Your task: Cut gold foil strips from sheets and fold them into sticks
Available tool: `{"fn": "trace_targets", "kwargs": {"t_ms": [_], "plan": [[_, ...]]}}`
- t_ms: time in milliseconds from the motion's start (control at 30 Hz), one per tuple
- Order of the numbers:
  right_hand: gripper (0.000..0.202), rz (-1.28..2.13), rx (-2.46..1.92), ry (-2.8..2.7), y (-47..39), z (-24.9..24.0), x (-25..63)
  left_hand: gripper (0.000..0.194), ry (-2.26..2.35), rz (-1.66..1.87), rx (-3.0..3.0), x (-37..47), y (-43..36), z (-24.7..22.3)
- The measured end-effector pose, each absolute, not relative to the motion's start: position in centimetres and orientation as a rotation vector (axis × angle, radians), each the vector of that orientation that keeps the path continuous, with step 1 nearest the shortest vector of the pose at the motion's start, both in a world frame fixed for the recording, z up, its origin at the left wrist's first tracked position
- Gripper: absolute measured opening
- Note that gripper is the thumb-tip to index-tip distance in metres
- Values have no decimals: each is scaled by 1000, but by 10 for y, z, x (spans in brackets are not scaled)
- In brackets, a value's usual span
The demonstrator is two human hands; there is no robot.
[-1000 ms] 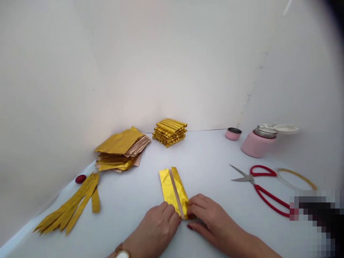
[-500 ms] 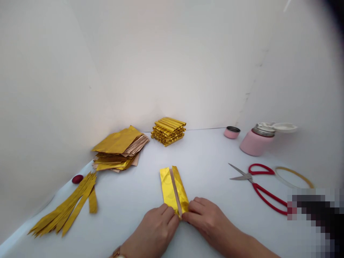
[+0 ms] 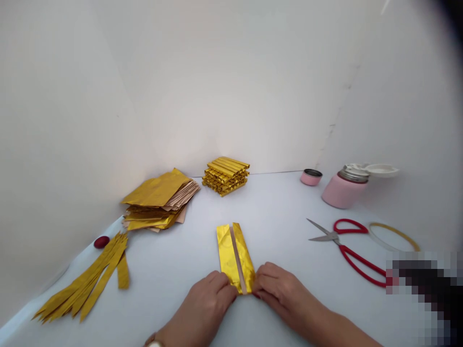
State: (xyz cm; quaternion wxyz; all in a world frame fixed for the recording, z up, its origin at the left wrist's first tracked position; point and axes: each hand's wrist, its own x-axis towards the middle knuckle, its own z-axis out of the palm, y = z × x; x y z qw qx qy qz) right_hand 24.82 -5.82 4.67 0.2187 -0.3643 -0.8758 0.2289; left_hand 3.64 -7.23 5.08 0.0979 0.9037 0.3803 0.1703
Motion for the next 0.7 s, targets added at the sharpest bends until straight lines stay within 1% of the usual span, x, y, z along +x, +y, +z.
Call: {"fn": "trace_targets", "kwargs": {"t_ms": [233, 367, 500, 700], "plan": [[19, 751, -1078, -2373, -57, 49, 248, 23, 1177, 464, 2495, 39, -70, 53], [18, 775, -1165, -2344, -57, 48, 248, 21, 1169, 466, 2433, 39, -68, 52], [19, 795, -1138, -2342, -57, 48, 249, 15, 1255, 458, 2297, 38, -65, 51], [21, 806, -1152, -2323, -58, 50, 246, 18, 1268, 501, 2255, 37, -67, 48]]}}
